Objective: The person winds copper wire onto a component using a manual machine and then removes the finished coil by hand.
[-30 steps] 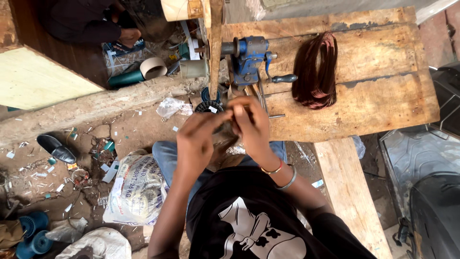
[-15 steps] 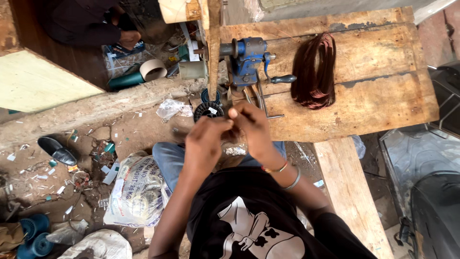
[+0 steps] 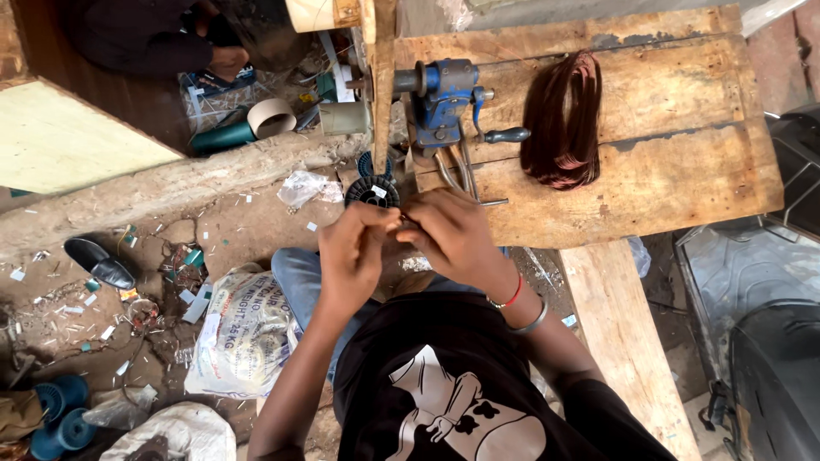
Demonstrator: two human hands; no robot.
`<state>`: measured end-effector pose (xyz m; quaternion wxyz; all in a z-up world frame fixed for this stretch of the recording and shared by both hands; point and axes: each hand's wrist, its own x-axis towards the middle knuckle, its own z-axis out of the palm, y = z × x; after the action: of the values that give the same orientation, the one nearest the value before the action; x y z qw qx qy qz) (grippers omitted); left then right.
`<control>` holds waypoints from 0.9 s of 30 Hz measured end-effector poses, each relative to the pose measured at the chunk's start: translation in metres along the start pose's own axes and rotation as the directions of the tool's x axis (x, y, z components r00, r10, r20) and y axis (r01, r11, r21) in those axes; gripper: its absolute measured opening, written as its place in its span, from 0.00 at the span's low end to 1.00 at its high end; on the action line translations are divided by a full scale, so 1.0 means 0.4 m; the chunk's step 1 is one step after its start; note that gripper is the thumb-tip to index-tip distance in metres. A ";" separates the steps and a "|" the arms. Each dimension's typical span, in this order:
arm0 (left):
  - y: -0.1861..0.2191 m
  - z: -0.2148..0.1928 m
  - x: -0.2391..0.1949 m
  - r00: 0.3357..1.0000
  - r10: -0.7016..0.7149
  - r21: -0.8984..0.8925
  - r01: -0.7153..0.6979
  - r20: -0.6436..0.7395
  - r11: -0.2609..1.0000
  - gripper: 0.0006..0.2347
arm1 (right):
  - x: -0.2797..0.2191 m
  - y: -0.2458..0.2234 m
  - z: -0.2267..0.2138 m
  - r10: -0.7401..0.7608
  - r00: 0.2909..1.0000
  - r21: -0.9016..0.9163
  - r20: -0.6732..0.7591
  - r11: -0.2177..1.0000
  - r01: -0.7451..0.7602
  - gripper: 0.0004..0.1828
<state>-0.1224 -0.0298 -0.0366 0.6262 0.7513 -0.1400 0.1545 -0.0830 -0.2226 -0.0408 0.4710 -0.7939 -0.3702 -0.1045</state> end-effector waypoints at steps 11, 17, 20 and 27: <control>-0.059 -0.005 0.016 0.995 -0.070 -0.726 -0.006 -0.074 0.688 0.13 | -0.067 0.057 0.012 0.255 0.936 0.581 0.244 0.734 -0.352 0.15; -0.090 -0.155 0.083 0.995 0.016 -0.935 0.092 0.103 0.343 0.07 | -0.175 0.110 -0.082 0.339 0.887 0.652 0.313 0.603 -0.460 0.12; -0.077 -0.150 0.082 0.963 -0.195 -0.944 0.231 0.187 0.235 0.08 | -0.238 0.096 -0.111 0.399 0.884 0.881 0.242 0.292 -0.373 0.11; -0.060 -0.045 0.056 0.974 -0.202 -0.282 0.223 0.101 0.933 0.21 | -0.268 0.107 -0.259 0.444 0.606 0.497 -0.660 0.863 -0.091 0.08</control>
<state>-0.0933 -0.0083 -0.0459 0.7378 0.6664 -0.1012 0.0370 -0.1103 -0.3727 -0.0695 0.7487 -0.6046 -0.0262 -0.2707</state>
